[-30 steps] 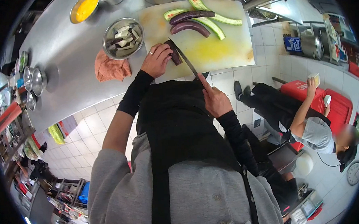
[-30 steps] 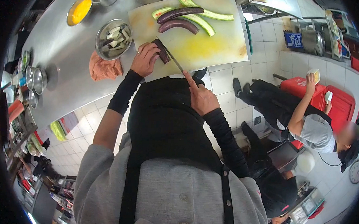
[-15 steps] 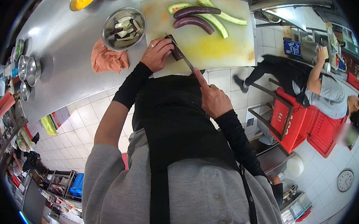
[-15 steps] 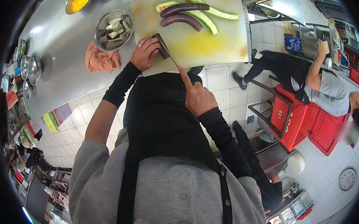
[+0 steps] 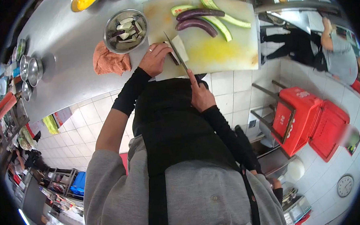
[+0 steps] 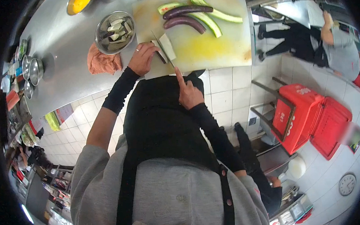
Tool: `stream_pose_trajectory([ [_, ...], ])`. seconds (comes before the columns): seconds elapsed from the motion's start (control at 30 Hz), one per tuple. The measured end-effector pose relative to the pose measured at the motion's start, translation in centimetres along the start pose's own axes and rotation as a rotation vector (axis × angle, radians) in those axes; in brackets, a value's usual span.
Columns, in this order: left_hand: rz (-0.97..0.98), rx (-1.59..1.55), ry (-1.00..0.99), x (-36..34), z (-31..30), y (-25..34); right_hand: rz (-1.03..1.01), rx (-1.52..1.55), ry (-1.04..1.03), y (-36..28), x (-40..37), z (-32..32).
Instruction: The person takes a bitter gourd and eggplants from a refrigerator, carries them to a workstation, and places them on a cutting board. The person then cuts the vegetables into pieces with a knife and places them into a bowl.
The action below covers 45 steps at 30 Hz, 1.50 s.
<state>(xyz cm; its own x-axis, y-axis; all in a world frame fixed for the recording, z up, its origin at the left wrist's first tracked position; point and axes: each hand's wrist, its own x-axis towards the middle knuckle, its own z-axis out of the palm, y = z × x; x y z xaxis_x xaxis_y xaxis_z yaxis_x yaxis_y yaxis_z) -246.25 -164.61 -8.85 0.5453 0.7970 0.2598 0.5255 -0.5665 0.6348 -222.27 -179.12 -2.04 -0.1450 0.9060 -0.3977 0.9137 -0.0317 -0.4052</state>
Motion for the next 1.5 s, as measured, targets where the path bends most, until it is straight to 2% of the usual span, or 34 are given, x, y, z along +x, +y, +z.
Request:
stream_pose_trajectory([
  [0.17, 0.074, 0.091, 0.053, -0.7, -0.5, -0.3, -0.012, -0.009, -0.007, -0.5, -0.3, -3.5],
  [0.3, 0.093, 0.102, 0.022, -0.6, -0.4, -0.9, -0.019, -0.056, -0.034, -1.4, -2.0, -5.6],
  [0.6, 0.098, 0.143, 0.033, -0.7, -0.5, -1.2, -0.066, -0.11, -0.105, -0.4, -2.9, -4.9],
  [0.67, 0.099, 0.137, 0.023, -0.9, -0.7, -1.0, -0.102, -0.043, -0.055, 0.0, -1.9, -3.2],
  [0.77, -0.001, 0.011, 0.051, -0.9, -0.9, -0.6, -0.092, -0.02, -0.032, 0.6, -1.1, -0.2],
  [0.9, -0.111, 0.244, -0.117, 1.6, -3.1, 2.0, -0.054, -0.043, -0.066, -0.8, -1.0, -1.3],
  [1.0, -0.078, 0.334, -0.093, 2.9, -4.0, 3.3, -0.075, -0.055, -0.056, -1.6, -1.1, -4.5],
  [1.1, -0.121, 0.035, 0.256, 2.4, -3.7, 3.8, -0.028, -0.071, -0.017, -2.2, -2.9, -7.2],
  [1.2, -0.022, 0.012, 0.205, 3.3, -2.8, 3.1, 0.029, -0.102, 0.047, -0.5, -4.0, -6.7],
  [1.23, -0.005, 0.052, 0.119, 3.8, -2.6, 3.4, 0.036, -0.114, 0.078, 0.1, -3.9, -6.2],
  [1.33, 0.062, 0.033, 0.049, 5.0, -0.7, 2.6, 0.092, -0.096, 0.054, 0.7, -3.6, -5.5],
  [1.5, 0.028, 0.003, 0.027, 6.1, 0.3, 1.6, 0.047, -0.051, 0.061, 0.7, -3.3, -4.4],
])
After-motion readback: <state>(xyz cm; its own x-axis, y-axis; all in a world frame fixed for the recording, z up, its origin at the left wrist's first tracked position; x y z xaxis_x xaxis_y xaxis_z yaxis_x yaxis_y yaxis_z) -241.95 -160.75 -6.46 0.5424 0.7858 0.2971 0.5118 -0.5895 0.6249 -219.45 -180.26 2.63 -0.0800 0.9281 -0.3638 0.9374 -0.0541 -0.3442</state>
